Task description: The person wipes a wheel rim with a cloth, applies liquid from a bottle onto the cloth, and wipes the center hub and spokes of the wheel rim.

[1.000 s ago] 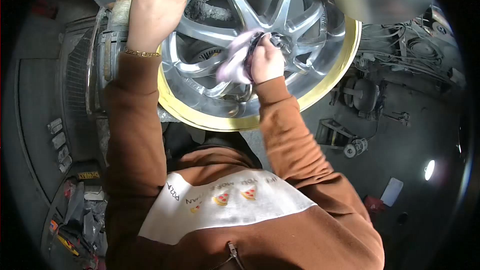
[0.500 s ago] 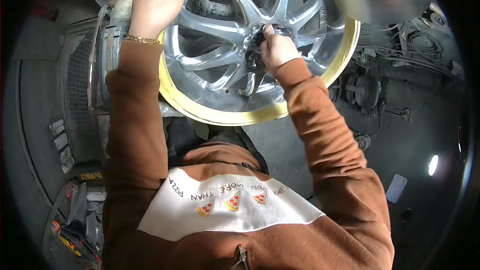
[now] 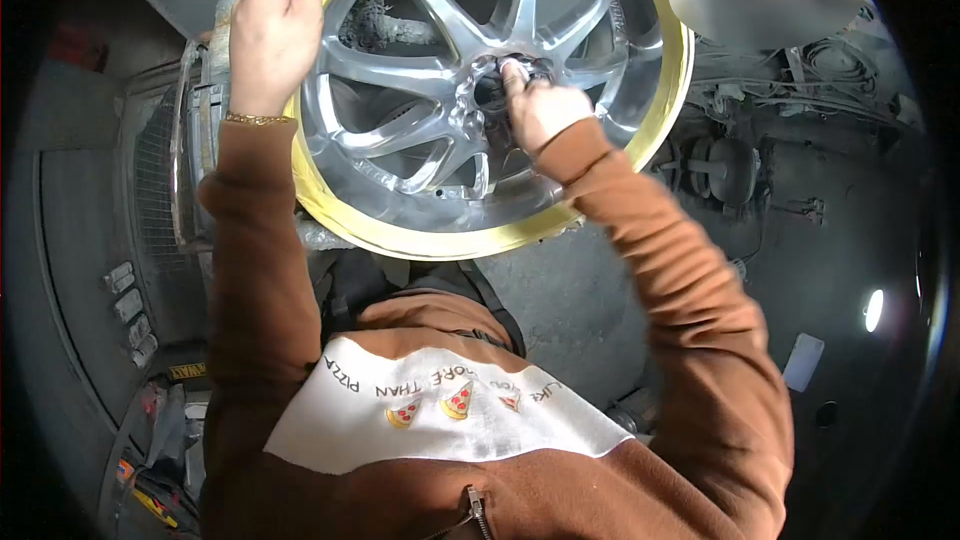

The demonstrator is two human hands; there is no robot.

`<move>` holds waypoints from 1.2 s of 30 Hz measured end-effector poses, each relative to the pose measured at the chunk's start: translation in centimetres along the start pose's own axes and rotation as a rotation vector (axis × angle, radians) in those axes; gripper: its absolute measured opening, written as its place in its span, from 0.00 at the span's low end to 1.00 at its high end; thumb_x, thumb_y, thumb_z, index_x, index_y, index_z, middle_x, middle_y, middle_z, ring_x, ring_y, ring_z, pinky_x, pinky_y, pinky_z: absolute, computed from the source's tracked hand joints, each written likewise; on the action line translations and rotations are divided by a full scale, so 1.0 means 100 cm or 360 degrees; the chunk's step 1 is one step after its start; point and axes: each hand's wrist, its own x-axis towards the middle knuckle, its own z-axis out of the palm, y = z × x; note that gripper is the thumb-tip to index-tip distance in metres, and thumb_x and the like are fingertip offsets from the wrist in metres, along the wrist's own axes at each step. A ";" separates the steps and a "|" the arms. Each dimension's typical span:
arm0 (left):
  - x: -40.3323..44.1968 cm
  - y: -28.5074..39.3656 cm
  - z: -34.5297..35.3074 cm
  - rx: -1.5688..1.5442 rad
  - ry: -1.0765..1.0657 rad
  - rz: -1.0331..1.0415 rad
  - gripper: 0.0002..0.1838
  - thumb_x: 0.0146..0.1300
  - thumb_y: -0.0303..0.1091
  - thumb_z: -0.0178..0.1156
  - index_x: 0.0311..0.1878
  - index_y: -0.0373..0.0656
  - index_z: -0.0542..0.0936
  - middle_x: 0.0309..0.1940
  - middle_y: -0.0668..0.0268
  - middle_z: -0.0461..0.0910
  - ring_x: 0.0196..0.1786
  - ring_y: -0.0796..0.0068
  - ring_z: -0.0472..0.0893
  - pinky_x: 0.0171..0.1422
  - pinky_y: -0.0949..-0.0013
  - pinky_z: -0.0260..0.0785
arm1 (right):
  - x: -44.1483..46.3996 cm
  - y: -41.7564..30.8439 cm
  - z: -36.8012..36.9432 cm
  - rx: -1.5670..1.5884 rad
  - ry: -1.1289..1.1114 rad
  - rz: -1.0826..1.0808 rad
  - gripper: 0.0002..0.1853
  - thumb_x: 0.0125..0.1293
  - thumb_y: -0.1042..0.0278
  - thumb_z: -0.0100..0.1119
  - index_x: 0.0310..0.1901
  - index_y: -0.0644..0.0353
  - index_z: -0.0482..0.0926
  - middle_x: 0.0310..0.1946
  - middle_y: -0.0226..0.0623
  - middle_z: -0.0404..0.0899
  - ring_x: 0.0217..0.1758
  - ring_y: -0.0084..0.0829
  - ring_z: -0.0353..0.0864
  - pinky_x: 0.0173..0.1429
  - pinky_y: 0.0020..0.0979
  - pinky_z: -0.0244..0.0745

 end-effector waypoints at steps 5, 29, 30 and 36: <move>0.001 0.003 0.001 -0.0068 -0.0040 -0.0059 0.20 0.70 0.48 0.50 0.35 0.38 0.73 0.23 0.69 0.68 0.31 0.82 0.64 0.39 0.75 0.63 | 0.009 -0.006 -0.004 0.0332 -0.0103 0.0119 0.19 0.68 0.69 0.38 0.58 0.65 0.66 0.36 0.49 0.82 0.34 0.46 0.83 0.38 0.43 0.78; 0.004 -0.005 0.001 -0.0143 -0.0047 0.0012 0.20 0.70 0.47 0.50 0.31 0.37 0.70 0.19 0.67 0.62 0.26 0.79 0.61 0.32 0.72 0.60 | 0.001 -0.019 0.025 0.0438 0.0479 0.0261 0.17 0.69 0.66 0.41 0.54 0.64 0.71 0.26 0.38 0.78 0.26 0.42 0.80 0.30 0.38 0.76; 0.004 -0.006 0.001 -0.0179 -0.0079 0.0011 0.20 0.70 0.47 0.50 0.31 0.37 0.70 0.19 0.67 0.62 0.26 0.79 0.61 0.32 0.72 0.60 | 0.006 -0.029 0.021 0.0822 0.0437 0.0380 0.18 0.67 0.71 0.41 0.57 0.64 0.69 0.25 0.37 0.77 0.24 0.39 0.79 0.30 0.36 0.76; 0.002 -0.001 0.001 -0.0263 -0.0047 0.0052 0.20 0.70 0.46 0.50 0.31 0.37 0.70 0.18 0.66 0.61 0.25 0.79 0.60 0.31 0.71 0.60 | -0.010 -0.051 0.015 0.2889 0.0373 0.0799 0.20 0.65 0.75 0.39 0.58 0.61 0.69 0.26 0.35 0.76 0.24 0.32 0.78 0.28 0.33 0.73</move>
